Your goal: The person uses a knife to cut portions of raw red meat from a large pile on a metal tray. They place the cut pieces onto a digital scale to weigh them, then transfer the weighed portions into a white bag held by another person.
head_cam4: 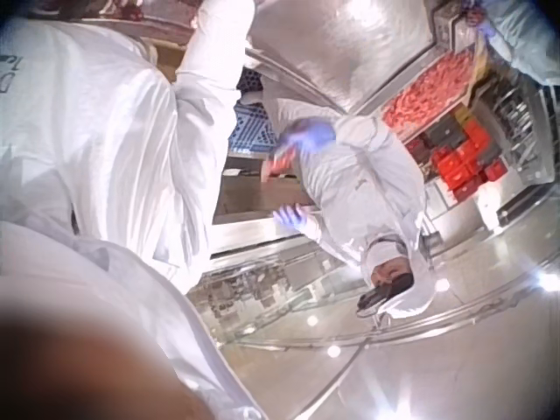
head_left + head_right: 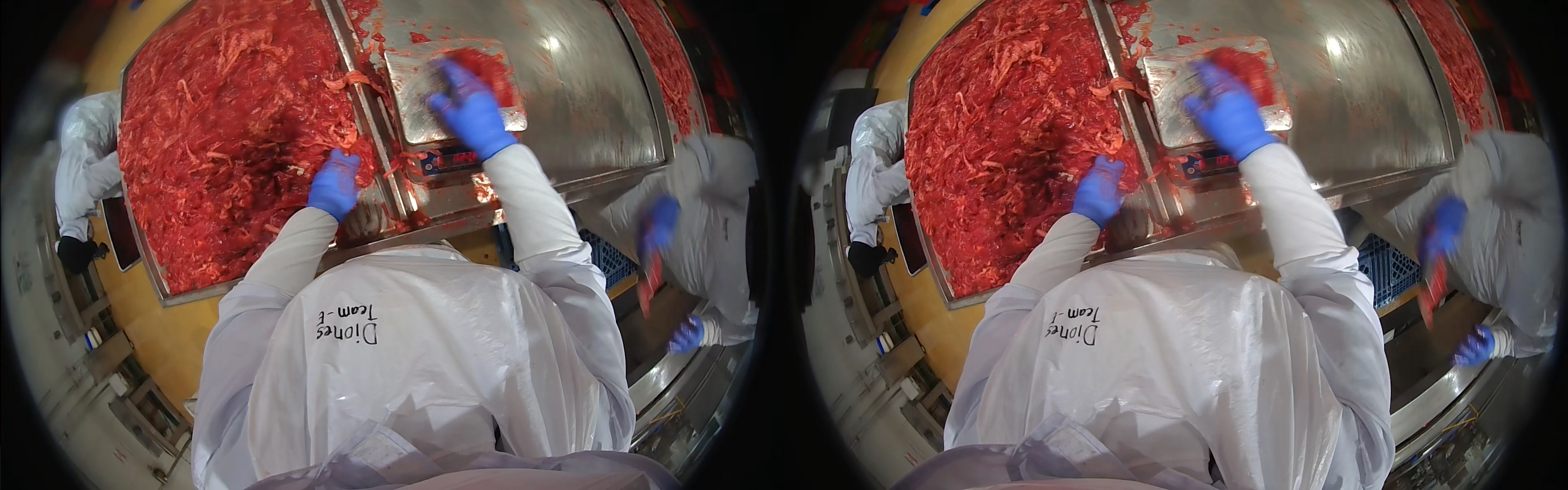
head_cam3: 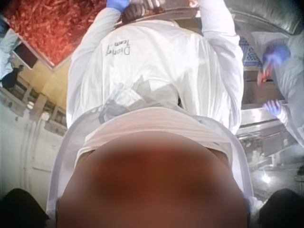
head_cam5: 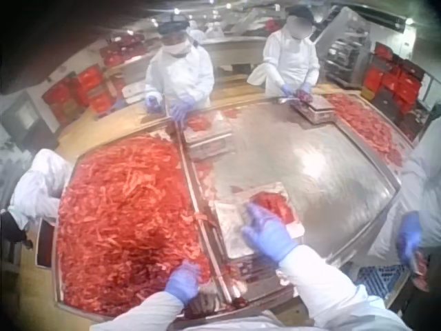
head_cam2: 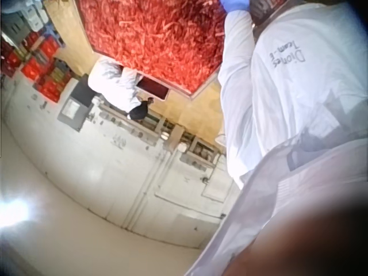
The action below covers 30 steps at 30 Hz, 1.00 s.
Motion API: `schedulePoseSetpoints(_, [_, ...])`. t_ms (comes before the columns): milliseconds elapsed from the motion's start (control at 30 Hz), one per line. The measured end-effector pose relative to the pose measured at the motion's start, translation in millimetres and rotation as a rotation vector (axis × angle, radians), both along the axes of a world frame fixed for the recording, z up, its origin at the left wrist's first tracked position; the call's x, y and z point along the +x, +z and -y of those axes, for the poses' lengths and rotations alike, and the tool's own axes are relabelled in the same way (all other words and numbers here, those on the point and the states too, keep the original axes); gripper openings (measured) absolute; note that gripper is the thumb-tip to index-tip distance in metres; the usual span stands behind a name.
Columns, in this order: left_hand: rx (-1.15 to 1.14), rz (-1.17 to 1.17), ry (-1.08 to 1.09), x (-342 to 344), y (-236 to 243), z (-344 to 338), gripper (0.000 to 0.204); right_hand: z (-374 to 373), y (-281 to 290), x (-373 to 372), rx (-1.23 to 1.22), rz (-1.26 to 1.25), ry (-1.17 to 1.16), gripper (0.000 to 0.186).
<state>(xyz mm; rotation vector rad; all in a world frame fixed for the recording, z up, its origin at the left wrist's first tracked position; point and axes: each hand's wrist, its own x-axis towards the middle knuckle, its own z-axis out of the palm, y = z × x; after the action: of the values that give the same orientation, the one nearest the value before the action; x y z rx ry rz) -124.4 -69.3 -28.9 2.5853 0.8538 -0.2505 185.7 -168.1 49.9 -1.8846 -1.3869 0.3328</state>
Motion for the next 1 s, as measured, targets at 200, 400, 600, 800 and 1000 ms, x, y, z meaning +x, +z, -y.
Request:
schedulePoseSetpoints(200, [-0.192, 0.23, 0.091, 22.2, 45.6, -35.6, 0.027, 56.7, -0.4, 68.3, 0.077, -0.174, -0.55, 0.06])
schedulePoseSetpoints(400, [-0.46, 0.587, -0.199, 114.2, 184.5, -33.5, 0.03, 109.3, -33.2, 42.4, 0.332, -0.542, -0.577, 0.053])
schedulePoseSetpoints(600, [-0.193, 0.756, -0.245, 166.5, 160.7, -25.3, 0.04, 122.7, 10.9, 12.9, 0.341, -0.833, -0.446, 0.043])
schedulePoseSetpoints(800, [-0.109, 0.357, 0.036, 135.3, 115.2, -33.6, 0.036, 109.2, 19.9, -49.9, -0.214, -1.063, -0.009, 0.025])
schedulePoseSetpoints(1000, [-0.162, 0.674, 0.131, 96.3, 67.5, -22.7, 0.045, 107.0, 4.4, -16.5, -0.206, -1.181, -0.079, 0.027])
